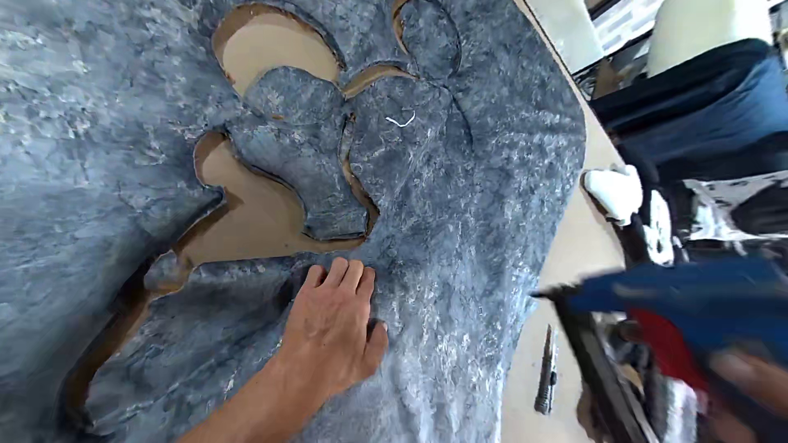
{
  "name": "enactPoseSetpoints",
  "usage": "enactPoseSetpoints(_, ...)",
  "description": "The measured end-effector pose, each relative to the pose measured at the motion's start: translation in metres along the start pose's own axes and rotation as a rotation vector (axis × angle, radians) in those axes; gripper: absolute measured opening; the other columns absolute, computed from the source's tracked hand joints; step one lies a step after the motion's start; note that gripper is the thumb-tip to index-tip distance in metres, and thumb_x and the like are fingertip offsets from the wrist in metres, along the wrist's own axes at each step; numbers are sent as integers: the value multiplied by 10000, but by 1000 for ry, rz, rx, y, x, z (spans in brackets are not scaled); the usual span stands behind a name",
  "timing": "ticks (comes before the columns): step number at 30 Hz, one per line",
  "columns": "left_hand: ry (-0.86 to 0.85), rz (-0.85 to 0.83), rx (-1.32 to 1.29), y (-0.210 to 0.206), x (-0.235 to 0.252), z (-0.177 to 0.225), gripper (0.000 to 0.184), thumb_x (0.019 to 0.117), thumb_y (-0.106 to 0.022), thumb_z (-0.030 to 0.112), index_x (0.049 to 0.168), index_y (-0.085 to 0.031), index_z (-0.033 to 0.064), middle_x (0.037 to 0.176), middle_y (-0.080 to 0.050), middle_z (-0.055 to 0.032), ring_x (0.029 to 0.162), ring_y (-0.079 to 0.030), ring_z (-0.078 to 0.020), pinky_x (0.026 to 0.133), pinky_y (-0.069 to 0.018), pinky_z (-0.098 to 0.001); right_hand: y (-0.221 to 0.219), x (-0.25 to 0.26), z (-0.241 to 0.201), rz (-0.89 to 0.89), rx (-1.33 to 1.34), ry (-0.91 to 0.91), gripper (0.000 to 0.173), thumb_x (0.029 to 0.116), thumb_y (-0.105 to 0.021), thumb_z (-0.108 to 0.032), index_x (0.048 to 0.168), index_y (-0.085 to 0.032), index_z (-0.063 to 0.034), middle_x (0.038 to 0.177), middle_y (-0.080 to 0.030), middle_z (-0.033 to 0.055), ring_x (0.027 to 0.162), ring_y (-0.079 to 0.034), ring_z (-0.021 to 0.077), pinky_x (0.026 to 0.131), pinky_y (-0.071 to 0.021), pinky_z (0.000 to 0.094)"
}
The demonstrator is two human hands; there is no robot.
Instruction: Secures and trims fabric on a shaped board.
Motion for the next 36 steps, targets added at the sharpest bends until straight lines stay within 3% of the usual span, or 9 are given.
enactPoseSetpoints(3,13,-60,-33,3,2,-2,694,875,-533,637,1359,-653,154,1272,-647,-55,1201,-586,-255,967,-460,-492,-25,81,-92,-226,-107,-40,202,1017,-544,-251,1146,-619,-115,795,-720,109,511,-673,235,446,-597,385)
enactPoseSetpoints(4,14,-63,-46,2,1,-2,699,880,-532,632,1377,-644,154,1298,-639,-58,1219,-578,-255,991,-447,-496,-39,102,-114,-322,-162,-61,198,1051,-526,-298,1125,-626,-145,808,-729,105,515,-679,245,446,-603,388)
enactPoseSetpoints(7,10,-42,-58,0,0,-5,690,892,-518,608,1391,-637,146,1351,-629,-68,1269,-569,-263,1038,-429,-519,-79,146,-158,-533,-259,-152,223,1093,-481,-283,1079,-602,-96,895,-731,117,543,-689,236,480,-610,368)
enactPoseSetpoints(11,15,15,-91,-3,-1,-4,668,868,-537,595,1352,-670,155,1317,-647,-55,1232,-583,-258,1017,-427,-525,-107,170,-168,-622,-342,-224,224,1098,-468,-268,1089,-566,-67,922,-730,121,531,-679,218,480,-600,348)
enactPoseSetpoints(15,14,43,-88,-4,-2,-4,664,847,-554,599,1316,-691,149,1269,-657,-53,1200,-587,-264,990,-431,-524,-118,171,-178,-532,-323,-287,196,1077,-489,-239,1104,-592,-74,849,-718,119,475,-637,204,432,-554,331)
enactPoseSetpoints(17,14,50,-86,-4,-1,-5,661,831,-567,599,1300,-699,153,1263,-665,-57,1204,-592,-266,982,-436,-517,-121,186,-177,-658,-323,-289,192,1078,-484,-233,1144,-554,-66,956,-733,144,524,-670,231,465,-585,353)
enactPoseSetpoints(21,13,66,-114,-2,2,-13,621,803,-602,595,1237,-731,169,1218,-673,-62,1173,-598,-276,908,-473,-475,-125,202,-180,-753,-347,-297,209,1084,-462,-229,1133,-553,-48,909,-729,164,519,-665,229,462,-569,332)
enactPoseSetpoints(25,2,67,-118,2,3,-21,583,814,-584,601,1214,-749,210,1178,-666,-46,1130,-591,-267,833,-466,-439,-121,208,-176,-746,-310,-373,202,1076,-465,-224,1132,-559,-54,875,-735,172,509,-661,218,453,-552,307)
enactPoseSetpoints(36,-8,45,-93,3,3,-20,608,814,-577,617,1227,-746,204,1177,-659,-34,1110,-583,-253,828,-437,-440,-126,201,-184,-711,-352,-383,210,1069,-469,-216,1067,-591,-46,831,-720,149,482,-629,186,429,-517,274)
Point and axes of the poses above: each hand's wrist, its own x-axis towards the middle knuckle, its own y-axis out of the back of the hand, z = x × y, the point moved 2 cm from there along x, towards the middle knuckle
